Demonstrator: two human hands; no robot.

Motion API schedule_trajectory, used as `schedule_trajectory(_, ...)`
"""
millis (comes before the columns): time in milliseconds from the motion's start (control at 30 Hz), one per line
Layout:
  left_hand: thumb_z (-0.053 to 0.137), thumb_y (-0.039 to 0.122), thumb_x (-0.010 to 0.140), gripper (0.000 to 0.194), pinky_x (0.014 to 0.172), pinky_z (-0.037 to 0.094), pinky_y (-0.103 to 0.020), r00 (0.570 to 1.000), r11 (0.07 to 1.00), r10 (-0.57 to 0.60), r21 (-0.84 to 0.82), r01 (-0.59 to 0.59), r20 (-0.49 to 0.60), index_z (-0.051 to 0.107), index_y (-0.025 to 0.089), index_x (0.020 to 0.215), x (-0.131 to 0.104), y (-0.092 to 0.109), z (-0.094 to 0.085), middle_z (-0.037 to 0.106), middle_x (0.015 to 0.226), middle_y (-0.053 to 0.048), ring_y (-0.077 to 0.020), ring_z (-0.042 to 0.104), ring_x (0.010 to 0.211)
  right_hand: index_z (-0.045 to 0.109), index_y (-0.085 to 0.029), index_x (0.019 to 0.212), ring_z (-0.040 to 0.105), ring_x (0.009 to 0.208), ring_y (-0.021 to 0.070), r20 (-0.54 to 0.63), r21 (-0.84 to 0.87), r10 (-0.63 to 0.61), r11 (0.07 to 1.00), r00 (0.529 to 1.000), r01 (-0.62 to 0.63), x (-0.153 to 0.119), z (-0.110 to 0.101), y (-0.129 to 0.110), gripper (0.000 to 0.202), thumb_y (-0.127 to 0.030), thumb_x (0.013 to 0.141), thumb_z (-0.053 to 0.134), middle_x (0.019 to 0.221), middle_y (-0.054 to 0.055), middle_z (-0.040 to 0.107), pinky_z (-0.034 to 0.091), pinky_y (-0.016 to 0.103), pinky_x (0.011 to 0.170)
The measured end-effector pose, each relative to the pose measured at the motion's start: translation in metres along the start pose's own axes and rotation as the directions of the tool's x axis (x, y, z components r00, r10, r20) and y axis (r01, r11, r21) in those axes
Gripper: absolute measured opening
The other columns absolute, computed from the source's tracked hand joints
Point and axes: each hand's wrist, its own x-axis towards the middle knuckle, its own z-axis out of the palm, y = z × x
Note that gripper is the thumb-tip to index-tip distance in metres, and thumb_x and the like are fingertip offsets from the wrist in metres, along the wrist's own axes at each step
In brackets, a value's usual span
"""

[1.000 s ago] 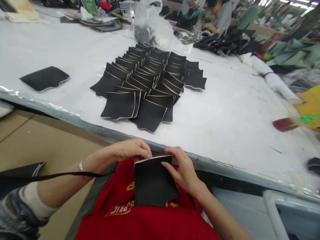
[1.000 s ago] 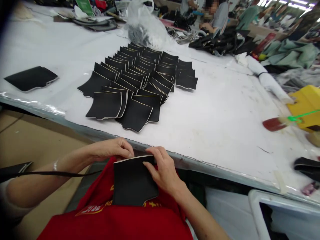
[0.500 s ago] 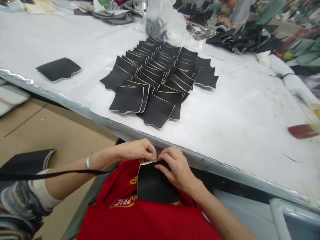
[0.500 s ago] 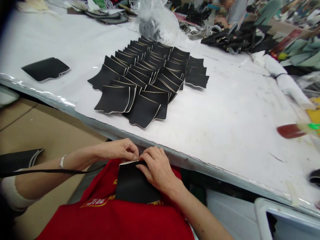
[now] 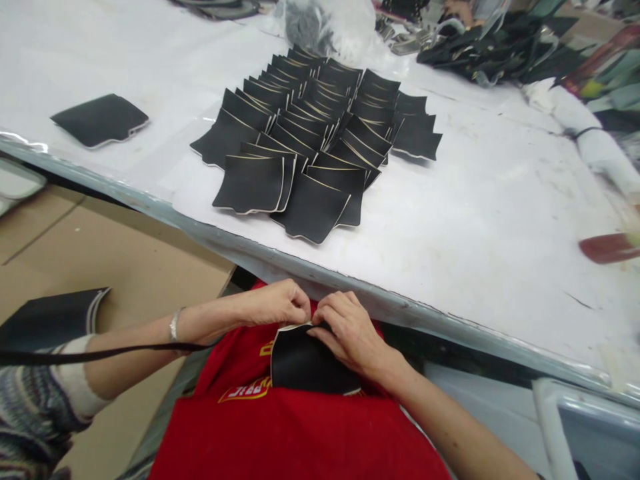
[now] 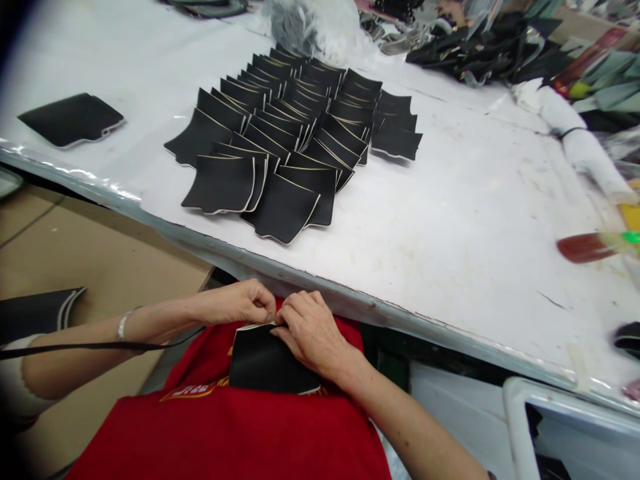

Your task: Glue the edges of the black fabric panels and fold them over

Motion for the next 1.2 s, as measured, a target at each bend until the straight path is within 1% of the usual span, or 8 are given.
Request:
schedule_trajectory(300,0.048,0.022,0.065,0.015,0.050,0.023,-0.022,0.999,0.984,0.050,0.170,-0.050,0.006,0.059,0.013,0.061,-0.003,0.007,-0.002,0.038,0.055,0.005,-0.0093,0.031,0.054,0.054,-0.018,0.087,0.052,0.088,0.0197,0.088,0.122,-0.010,0.993,0.996,0.000,0.006,-0.004,0.004,0.008,-0.021,0.094,0.058,0.093,0.006,0.059,0.038,0.034,0.080)
schedule_trajectory(500,0.046,0.016,0.062,0.016,0.052,0.026,-0.022,0.989,0.904,0.041,0.428,0.023,-0.141,0.061,0.014,0.058,-0.001,0.002,-0.002,0.047,0.052,0.003,-0.0105,0.038,0.053,0.051,-0.017,0.086,0.049,0.090,0.0231,0.154,0.079,-0.024,0.997,0.988,0.012,-0.002,-0.007,-0.017,0.009,-0.018,0.095,0.052,0.095,0.010,0.056,0.041,0.038,0.081)
schedule_trajectory(600,0.047,0.015,0.063,0.016,0.053,0.028,-0.021,0.993,0.927,0.035,0.376,0.011,-0.116,0.062,0.014,0.058,0.002,-0.004,-0.001,0.050,0.054,0.002,-0.0106,0.041,0.054,0.050,-0.017,0.088,0.049,0.095,0.0243,0.115,0.108,-0.074,0.992,0.991,0.062,-0.008,-0.008,-0.026,0.007,-0.016,0.094,0.051,0.099,0.012,0.058,0.043,0.040,0.085)
schedule_trajectory(700,0.051,0.022,0.071,0.019,0.054,0.030,-0.021,0.995,0.961,0.070,0.271,-0.047,-0.073,0.064,0.012,0.063,0.000,-0.007,-0.001,0.051,0.056,0.002,-0.0108,0.042,0.057,0.049,-0.018,0.088,0.049,0.103,0.0253,0.053,0.144,-0.042,0.989,0.998,0.034,-0.011,-0.006,-0.024,0.007,-0.013,0.093,0.050,0.107,0.013,0.058,0.044,0.042,0.089)
schedule_trajectory(833,0.042,0.040,0.090,0.040,0.060,0.036,-0.021,0.987,0.980,0.128,0.166,-0.111,-0.093,0.068,0.011,0.080,-0.021,-0.006,-0.002,0.059,0.069,-0.001,-0.0124,0.049,0.064,0.048,-0.018,0.090,0.051,0.106,0.0273,0.000,0.130,0.033,0.991,0.999,-0.033,-0.011,0.001,-0.014,0.008,-0.011,0.093,0.047,0.110,0.016,0.058,0.045,0.046,0.090)
schedule_trajectory(900,0.047,0.043,0.090,0.038,0.062,0.037,-0.021,0.985,0.976,0.131,0.190,-0.109,-0.111,0.070,0.012,0.093,-0.034,-0.006,0.000,0.064,0.076,-0.001,-0.0130,0.052,0.067,0.048,-0.019,0.090,0.052,0.103,0.0271,0.008,0.130,0.050,0.990,0.999,-0.050,-0.010,0.005,-0.011,0.008,-0.012,0.094,0.047,0.108,0.016,0.059,0.045,0.046,0.088)
schedule_trajectory(1000,0.060,0.034,0.083,0.029,0.063,0.038,-0.020,0.982,0.966,0.106,0.251,-0.065,-0.154,0.070,0.014,0.102,-0.045,-0.009,0.008,0.067,0.081,-0.001,-0.0141,0.056,0.071,0.048,-0.019,0.091,0.054,0.097,0.0256,0.044,0.156,0.055,0.986,0.998,-0.061,-0.008,0.007,-0.009,0.007,-0.013,0.095,0.047,0.105,0.014,0.060,0.045,0.044,0.087)
schedule_trajectory(1200,0.054,0.020,0.085,0.019,0.074,0.041,-0.019,0.965,0.964,0.174,0.236,-0.125,-0.197,0.071,0.015,0.091,-0.044,-0.010,0.018,0.070,0.087,-0.001,-0.0143,0.061,0.082,0.047,-0.020,0.091,0.052,0.086,0.0210,0.140,0.207,0.093,0.971,0.986,-0.121,-0.003,0.005,-0.004,0.007,-0.017,0.097,0.046,0.095,0.008,0.060,0.043,0.036,0.081)
